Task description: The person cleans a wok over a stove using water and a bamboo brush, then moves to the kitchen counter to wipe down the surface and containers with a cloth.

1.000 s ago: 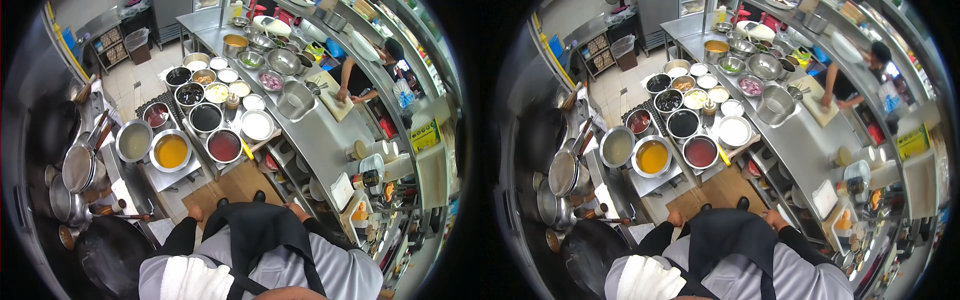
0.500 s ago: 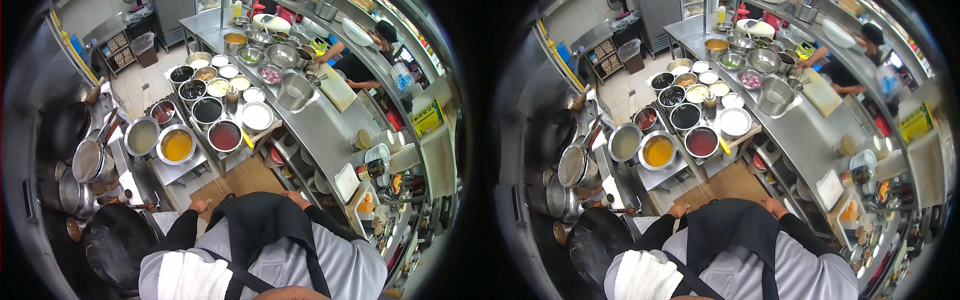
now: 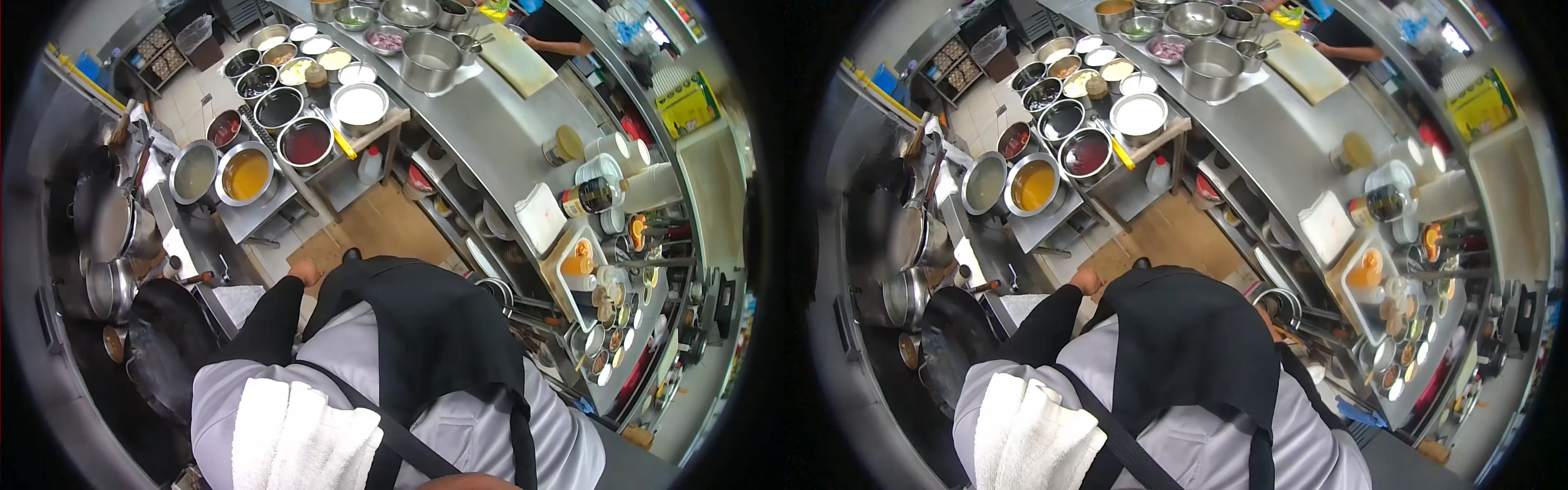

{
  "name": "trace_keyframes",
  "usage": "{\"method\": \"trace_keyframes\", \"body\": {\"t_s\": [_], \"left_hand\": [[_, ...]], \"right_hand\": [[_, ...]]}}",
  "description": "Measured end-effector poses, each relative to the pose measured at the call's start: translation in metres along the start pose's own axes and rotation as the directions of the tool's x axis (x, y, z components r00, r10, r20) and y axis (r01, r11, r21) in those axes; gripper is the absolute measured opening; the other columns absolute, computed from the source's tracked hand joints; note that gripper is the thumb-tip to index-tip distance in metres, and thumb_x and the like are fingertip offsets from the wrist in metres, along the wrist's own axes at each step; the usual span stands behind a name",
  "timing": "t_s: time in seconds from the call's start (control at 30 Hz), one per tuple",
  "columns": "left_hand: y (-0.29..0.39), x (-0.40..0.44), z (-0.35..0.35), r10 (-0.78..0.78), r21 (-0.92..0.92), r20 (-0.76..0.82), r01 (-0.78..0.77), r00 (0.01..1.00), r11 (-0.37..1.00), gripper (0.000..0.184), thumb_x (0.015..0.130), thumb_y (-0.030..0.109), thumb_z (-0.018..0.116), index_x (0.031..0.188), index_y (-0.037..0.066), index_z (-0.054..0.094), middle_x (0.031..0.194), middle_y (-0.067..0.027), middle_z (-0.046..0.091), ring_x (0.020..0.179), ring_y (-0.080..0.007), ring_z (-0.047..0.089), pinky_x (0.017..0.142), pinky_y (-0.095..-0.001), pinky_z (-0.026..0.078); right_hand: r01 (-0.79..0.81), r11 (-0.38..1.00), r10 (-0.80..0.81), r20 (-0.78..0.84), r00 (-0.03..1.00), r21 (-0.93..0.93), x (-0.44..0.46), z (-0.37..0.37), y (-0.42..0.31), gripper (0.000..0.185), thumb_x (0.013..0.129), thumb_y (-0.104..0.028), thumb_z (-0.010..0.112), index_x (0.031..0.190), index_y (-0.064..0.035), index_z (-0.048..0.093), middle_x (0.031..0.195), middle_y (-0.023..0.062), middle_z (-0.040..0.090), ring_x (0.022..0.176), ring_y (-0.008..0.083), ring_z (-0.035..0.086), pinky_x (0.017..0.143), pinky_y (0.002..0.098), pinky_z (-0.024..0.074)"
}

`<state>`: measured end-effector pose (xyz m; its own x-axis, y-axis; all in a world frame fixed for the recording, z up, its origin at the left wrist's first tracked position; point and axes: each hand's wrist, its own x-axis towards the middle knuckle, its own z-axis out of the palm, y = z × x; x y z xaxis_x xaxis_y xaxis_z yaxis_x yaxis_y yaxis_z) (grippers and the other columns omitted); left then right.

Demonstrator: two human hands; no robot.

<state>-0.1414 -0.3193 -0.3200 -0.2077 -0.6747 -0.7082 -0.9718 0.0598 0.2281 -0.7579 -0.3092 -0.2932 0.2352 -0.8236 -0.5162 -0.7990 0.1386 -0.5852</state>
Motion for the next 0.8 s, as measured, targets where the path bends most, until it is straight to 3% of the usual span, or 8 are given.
{"method": "trace_keyframes", "body": {"t_s": [0.03,0.07,0.13,0.3,0.47,0.57,0.63,0.8], "left_hand": [[0.013,0.004,-0.009,-0.068,-0.128,-0.06,0.06,0.996,0.99,0.043,0.089,0.024,0.056,0.127,0.02,0.076,0.111,-0.0205,0.076,0.106,-0.0394,0.072,0.096,-0.0472,0.057],[0.03,0.005,-0.021,-0.067,-0.122,-0.063,0.059,0.996,0.991,0.043,0.089,0.024,0.056,0.127,0.02,0.076,0.111,-0.0205,0.076,0.106,-0.0394,0.072,0.096,-0.0472,0.057],[0.07,-0.003,-0.04,-0.094,-0.234,-0.125,0.063,0.988,0.97,0.038,0.092,0.024,0.06,0.125,0.014,0.076,0.124,-0.0186,0.073,0.12,-0.0371,0.067,0.105,-0.0446,0.052],[0.151,-0.026,-0.085,0.034,-0.156,-0.051,-0.042,0.998,0.987,0.044,0.087,0.019,0.061,0.129,0.013,0.074,0.127,-0.0179,0.072,0.12,-0.0367,0.067,0.105,-0.0434,0.052],[0.187,-0.033,-0.074,0.135,-0.131,0.014,-0.132,0.991,0.983,0.043,0.086,0.017,0.06,0.126,0.011,0.075,0.125,-0.0185,0.073,0.118,-0.0367,0.068,0.104,-0.0432,0.052],[0.2,-0.03,-0.058,0.159,-0.033,-0.037,-0.16,0.987,0.987,0.038,0.086,0.017,0.06,0.12,0.009,0.077,0.118,-0.02,0.075,0.115,-0.0373,0.069,0.102,-0.0442,0.054],[0.222,-0.031,-0.063,0.139,-0.214,-0.175,-0.176,0.975,0.961,0.035,0.087,0.016,0.059,0.116,0.007,0.077,0.121,-0.0202,0.074,0.115,-0.0379,0.069,0.102,-0.0443,0.053],[0.262,-0.03,-0.055,0.22,-0.283,-0.347,-0.326,0.911,0.902,0.033,0.089,0.017,0.058,0.115,0.005,0.076,0.12,-0.0211,0.073,0.114,-0.0394,0.068,0.101,-0.0463,0.053]], "right_hand": [[-0.035,0.999,0.035,0.007,0.999,0.003,-0.014,0.003,0.006,0.048,0.088,-0.046,0.07,0.113,-0.0063,0.077,0.108,0.0253,0.073,0.106,0.0419,0.069,0.093,0.0465,0.0548],[-0.088,0.996,0.088,0.013,0.996,0.003,-0.028,0.009,0.024,0.047,0.088,-0.046,0.07,0.112,-0.0063,0.077,0.107,0.0252,0.073,0.106,0.0418,0.069,0.092,0.0464,0.0548],[-0.15,0.989,0.15,0.017,0.989,0.01,-0.053,0.015,0.043,0.047,0.087,-0.046,0.071,0.111,-0.0062,0.077,0.107,0.0251,0.073,0.105,0.0416,0.07,0.092,0.0463,0.0549],[-0.232,0.971,0.233,-0.009,0.972,0.053,-0.092,0.022,0.076,0.045,0.087,-0.046,0.071,0.109,-0.0061,0.077,0.105,0.0248,0.074,0.105,0.0411,0.07,0.092,0.0459,0.0549],[-0.287,0.953,0.29,-0.012,0.957,0.099,-0.121,0.029,0.098,0.044,0.087,-0.045,0.072,0.106,-0.0059,0.078,0.103,0.0245,0.074,0.104,0.0405,0.07,0.091,0.0455,0.0549],[-0.308,0.947,0.308,0.016,0.951,0.094,-0.135,0.035,0.108,0.043,0.087,-0.045,0.072,0.104,-0.0058,0.078,0.102,0.0244,0.074,0.103,0.0402,0.07,0.091,0.0453,0.0549],[-0.32,0.944,0.317,0.051,0.947,0.079,-0.143,0.04,0.116,0.043,0.087,-0.045,0.072,0.103,-0.0058,0.078,0.101,0.0242,0.074,0.103,0.04,0.071,0.09,0.0452,0.0549],[-0.251,0.968,0.251,0.004,0.968,0.016,-0.148,0.062,0.154,0.041,0.087,-0.045,0.073,0.098,-0.0054,0.078,0.096,0.0238,0.074,0.1,0.0391,0.071,0.088,0.0444,0.055]]}}
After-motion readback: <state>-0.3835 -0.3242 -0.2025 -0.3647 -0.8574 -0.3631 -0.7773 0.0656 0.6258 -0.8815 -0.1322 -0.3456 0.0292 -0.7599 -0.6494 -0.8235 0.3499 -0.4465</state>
